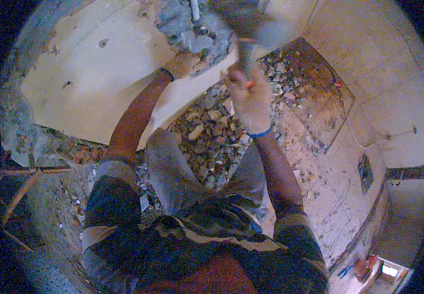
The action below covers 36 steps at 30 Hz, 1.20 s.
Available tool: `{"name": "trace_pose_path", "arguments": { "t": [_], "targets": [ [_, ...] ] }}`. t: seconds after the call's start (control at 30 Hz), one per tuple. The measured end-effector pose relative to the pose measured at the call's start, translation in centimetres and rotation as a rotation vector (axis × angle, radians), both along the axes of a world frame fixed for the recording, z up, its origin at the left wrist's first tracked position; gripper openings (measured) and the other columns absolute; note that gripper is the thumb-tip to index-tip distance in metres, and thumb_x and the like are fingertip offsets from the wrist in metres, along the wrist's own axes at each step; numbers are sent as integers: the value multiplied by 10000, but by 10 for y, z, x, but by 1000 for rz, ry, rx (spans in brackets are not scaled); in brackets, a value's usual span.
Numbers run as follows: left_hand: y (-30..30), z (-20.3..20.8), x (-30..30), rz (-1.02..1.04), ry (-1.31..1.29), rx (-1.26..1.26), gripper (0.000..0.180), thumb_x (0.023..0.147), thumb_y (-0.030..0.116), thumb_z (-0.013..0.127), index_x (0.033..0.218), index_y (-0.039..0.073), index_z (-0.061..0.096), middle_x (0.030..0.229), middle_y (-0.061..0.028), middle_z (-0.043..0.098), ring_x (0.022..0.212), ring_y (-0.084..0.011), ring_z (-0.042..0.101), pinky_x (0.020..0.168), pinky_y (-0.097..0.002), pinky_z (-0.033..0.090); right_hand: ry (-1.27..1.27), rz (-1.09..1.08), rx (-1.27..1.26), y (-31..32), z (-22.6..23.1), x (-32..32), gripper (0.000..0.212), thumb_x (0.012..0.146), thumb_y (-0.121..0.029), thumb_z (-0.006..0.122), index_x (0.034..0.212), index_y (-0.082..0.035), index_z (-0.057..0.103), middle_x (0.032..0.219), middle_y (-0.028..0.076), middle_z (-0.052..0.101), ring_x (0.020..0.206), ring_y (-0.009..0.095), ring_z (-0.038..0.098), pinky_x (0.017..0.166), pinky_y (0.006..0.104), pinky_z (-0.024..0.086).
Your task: The person uses a hammer and chisel to break tiles and plaster off a wall. They repeatedly strike the wall surface, removing debris that falls to the floor.
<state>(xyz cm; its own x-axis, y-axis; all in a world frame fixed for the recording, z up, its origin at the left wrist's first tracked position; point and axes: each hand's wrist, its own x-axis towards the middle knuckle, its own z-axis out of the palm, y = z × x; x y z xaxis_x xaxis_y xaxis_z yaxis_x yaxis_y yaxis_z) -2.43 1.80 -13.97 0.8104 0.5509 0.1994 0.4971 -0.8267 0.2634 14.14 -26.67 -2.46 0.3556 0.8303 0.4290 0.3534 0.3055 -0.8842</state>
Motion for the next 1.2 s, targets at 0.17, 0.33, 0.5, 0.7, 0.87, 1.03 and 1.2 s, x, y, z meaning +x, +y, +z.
{"name": "trace_pose_path", "arguments": {
  "t": [0.17, 0.33, 0.5, 0.7, 0.87, 1.03, 1.2],
  "targets": [
    [4, -15, 1, -116, 391, 192, 559, 1068, 543, 513, 1003, 45, 759, 929, -216, 776, 898, -407, 769, 829, -534, 589, -344, -88, -481, 1, -61, 11, 419, 982, -430, 723, 1117, -34, 706, 852, 170, 756, 777, 371, 739, 703, 446, 567],
    [-11, -39, -6, -116, 419, 247, 531, 1013, 569, 589, 971, 83, 797, 1004, -185, 787, 1035, -376, 753, 975, -532, 536, -274, -45, -606, -51, -63, 31, 483, 962, -482, 734, 1160, -41, 722, 827, 169, 727, 772, 332, 734, 714, 440, 551],
    [2, -44, -4, -148, 271, 151, 327, 1022, 420, 587, 1181, 198, 766, 1157, -171, 766, 1076, -403, 724, 981, -576, 540, -253, -82, -778, -108, -79, 42, 482, 952, -485, 752, 1141, -42, 721, 810, 152, 714, 754, 309, 719, 711, 445, 547],
    [17, -57, -9, -372, 413, 399, 324, 992, 260, 585, 1254, 349, 754, 1196, -125, 763, 1137, -372, 709, 1018, -536, 546, -164, -130, -899, -198, -145, 43, 478, 936, -484, 767, 1077, -33, 690, 770, 131, 666, 733, 295, 669, 689, 440, 516],
    [11, -44, 2, -134, 591, 118, 349, 1046, 411, 516, 1251, 280, 766, 1174, -124, 775, 1133, -367, 712, 1074, -531, 508, -124, -211, -1030, -261, -167, 53, 436, 930, -407, 776, 1014, 9, 677, 768, 121, 632, 709, 244, 610, 666, 413, 479],
    [-16, 0, -2, -197, 518, 505, 401, 1045, 458, 540, 1162, 142, 760, 1158, -137, 775, 1100, -335, 725, 1036, -461, 533, -80, -264, -888, -270, -164, 57, 431, 931, -405, 768, 997, -4, 623, 767, 163, 646, 727, 310, 663, 685, 459, 497],
    [-32, 67, -49, -197, 12, 255, 228, 1019, 324, 649, 1127, 158, 761, 1139, -65, 766, 1039, -289, 735, 904, -392, 583, -279, -134, -905, -221, -161, 69, 358, 934, -386, 757, 1003, -62, 621, 827, 216, 679, 809, 416, 690, 715, 513, 508]
  ]
}}
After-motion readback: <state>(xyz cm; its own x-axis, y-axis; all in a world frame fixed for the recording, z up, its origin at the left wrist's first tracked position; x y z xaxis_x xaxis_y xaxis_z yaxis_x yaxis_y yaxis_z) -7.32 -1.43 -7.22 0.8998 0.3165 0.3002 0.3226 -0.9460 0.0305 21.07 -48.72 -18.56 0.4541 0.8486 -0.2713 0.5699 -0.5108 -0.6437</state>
